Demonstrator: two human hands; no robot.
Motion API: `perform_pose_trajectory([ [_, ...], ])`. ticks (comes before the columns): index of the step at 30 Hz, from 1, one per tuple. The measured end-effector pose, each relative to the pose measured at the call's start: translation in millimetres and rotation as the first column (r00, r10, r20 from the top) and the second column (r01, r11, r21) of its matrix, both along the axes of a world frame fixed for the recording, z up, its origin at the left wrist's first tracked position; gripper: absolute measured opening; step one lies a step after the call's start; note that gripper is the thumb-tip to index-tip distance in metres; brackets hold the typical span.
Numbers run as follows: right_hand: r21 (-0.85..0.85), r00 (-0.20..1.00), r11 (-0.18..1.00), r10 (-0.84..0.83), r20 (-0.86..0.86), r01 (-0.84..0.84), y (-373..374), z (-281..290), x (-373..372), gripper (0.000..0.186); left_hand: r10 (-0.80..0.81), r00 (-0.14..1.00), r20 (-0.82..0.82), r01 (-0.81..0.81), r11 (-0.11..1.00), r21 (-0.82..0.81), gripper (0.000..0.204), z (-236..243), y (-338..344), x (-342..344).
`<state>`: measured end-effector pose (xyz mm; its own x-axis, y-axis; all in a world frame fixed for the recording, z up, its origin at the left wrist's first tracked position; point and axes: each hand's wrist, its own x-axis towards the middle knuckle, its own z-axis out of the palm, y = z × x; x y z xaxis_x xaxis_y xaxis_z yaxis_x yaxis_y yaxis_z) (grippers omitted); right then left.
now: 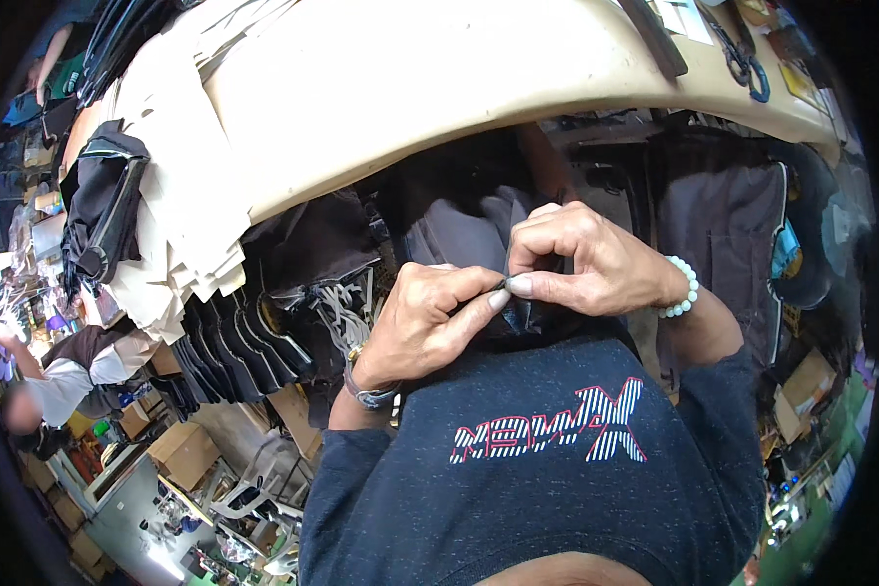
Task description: The person works on a dark shoe, repeatedly folding and pressing the upper material against the sole. They use a hammer to tap the shoe's edge and later apply glue from a bottle along the sole's perimeter.
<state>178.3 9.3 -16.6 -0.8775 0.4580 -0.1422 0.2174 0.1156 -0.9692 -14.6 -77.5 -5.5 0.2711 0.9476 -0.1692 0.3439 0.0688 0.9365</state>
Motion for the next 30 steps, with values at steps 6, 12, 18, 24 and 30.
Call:
perform_pose_trajectory([
  [6,0.047,1.0,0.999,0.019,0.001,-0.019,1,-2,8,0.015,-0.062,0.996,0.058,0.077,0.944,-0.321,0.02,11,9,-1],
  [12,0.116,1.0,0.993,0.009,0.025,-0.011,1,-2,10,0.024,-0.121,0.991,0.057,0.134,0.924,-0.359,0.02,7,13,0],
  [18,0.07,0.991,0.99,0.123,0.053,-0.126,1,-4,12,0.015,-0.215,0.974,-0.067,0.192,0.95,-0.247,0.015,16,20,5],
  [24,0.018,0.998,0.999,0.033,-0.052,-0.032,-5,-18,21,0.016,-0.219,0.974,-0.062,0.187,0.926,-0.328,0.016,15,22,4],
  [30,-0.06,0.974,0.986,0.162,0.161,-0.154,-7,-11,16,0.02,-0.218,0.974,-0.054,0.192,0.933,-0.306,0.02,17,26,8],
])
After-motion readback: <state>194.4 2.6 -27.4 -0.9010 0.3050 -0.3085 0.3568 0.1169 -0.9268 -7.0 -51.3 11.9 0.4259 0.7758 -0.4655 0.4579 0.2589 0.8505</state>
